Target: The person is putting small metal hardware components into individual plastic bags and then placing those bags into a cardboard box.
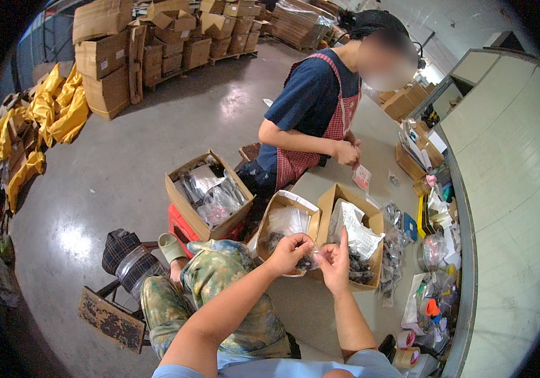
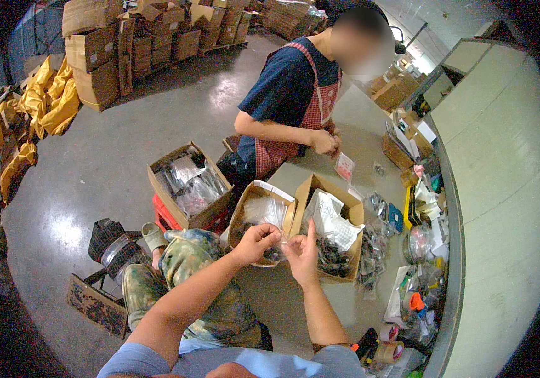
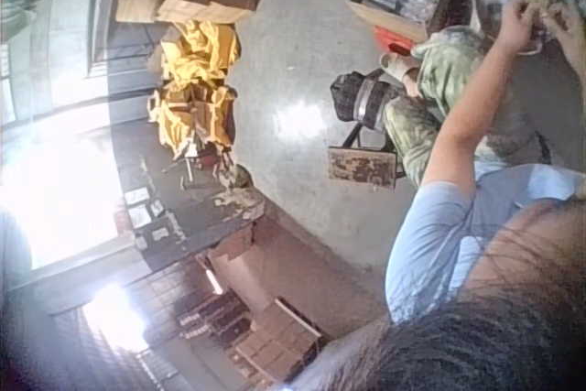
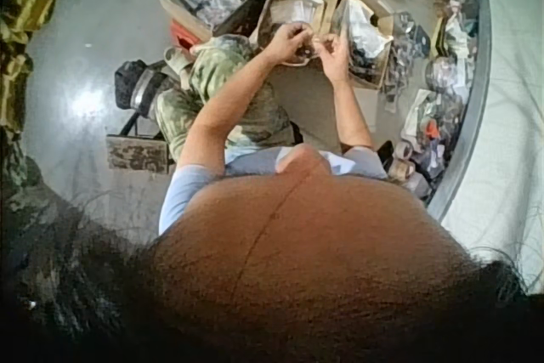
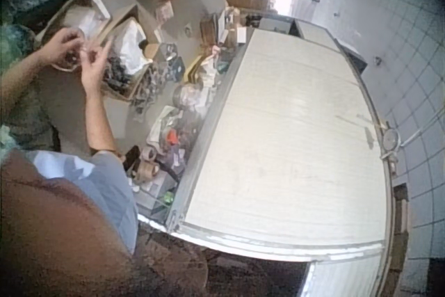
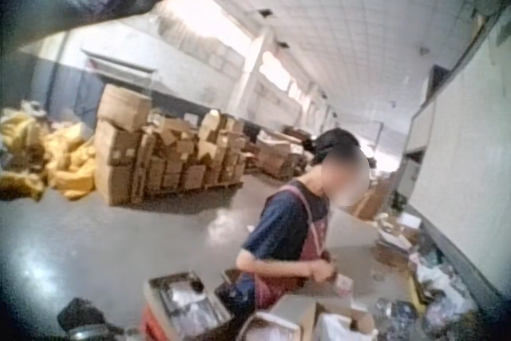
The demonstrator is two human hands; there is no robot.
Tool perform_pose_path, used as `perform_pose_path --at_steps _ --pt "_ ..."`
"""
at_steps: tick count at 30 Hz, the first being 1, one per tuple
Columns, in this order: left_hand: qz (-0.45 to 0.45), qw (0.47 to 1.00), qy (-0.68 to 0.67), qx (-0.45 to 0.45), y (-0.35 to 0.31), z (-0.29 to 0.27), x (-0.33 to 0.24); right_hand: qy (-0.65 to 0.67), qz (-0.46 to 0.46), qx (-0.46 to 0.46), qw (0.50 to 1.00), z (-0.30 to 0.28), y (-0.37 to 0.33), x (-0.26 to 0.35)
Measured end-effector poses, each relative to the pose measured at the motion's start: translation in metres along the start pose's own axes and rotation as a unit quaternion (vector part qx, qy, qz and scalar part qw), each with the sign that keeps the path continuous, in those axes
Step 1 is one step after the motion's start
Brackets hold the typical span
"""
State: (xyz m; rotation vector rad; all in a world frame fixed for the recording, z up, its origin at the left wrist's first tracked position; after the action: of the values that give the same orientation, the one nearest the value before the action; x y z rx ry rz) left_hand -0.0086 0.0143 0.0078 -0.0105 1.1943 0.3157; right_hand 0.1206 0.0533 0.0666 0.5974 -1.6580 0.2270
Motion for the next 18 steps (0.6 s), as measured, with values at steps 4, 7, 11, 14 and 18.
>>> perform_pose_path --at_steps 4,7,11,14,18 --pt "0.003 0.999 0.035 0.011 -0.001 0.001 -0.009 -0.118 0.011 0.040 0.992 -0.009 0.005 -0.011" --pt "0.022 0.999 0.043 0.009 -0.003 0.002 -0.012 -0.133 0.000 0.093 0.987 -0.005 0.005 -0.009" --pt "0.030 0.999 0.026 0.019 -0.003 0.002 -0.009 -0.147 -0.040 0.106 0.983 0.000 0.004 0.003" --pt "0.019 0.999 0.031 0.022 -0.004 0.004 -0.010 -0.167 -0.072 0.087 0.980 0.001 0.003 0.013" --pt "0.025 0.999 0.016 0.013 -0.001 0.002 -0.002 -0.208 -0.095 0.062 0.972 0.000 0.003 0.012"
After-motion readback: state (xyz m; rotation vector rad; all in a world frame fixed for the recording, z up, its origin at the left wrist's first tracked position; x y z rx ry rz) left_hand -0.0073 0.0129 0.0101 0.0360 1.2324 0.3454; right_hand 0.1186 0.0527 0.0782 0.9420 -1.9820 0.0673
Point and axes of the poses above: each hand's wrist, its own y-axis towards the middle knuckle, its own z-axis out of the palm, x = y × z, the point moved 4 cm from there along y, towards the middle knuckle, and after that the axes turned 2 degrees about z, right-handed, at the moved point
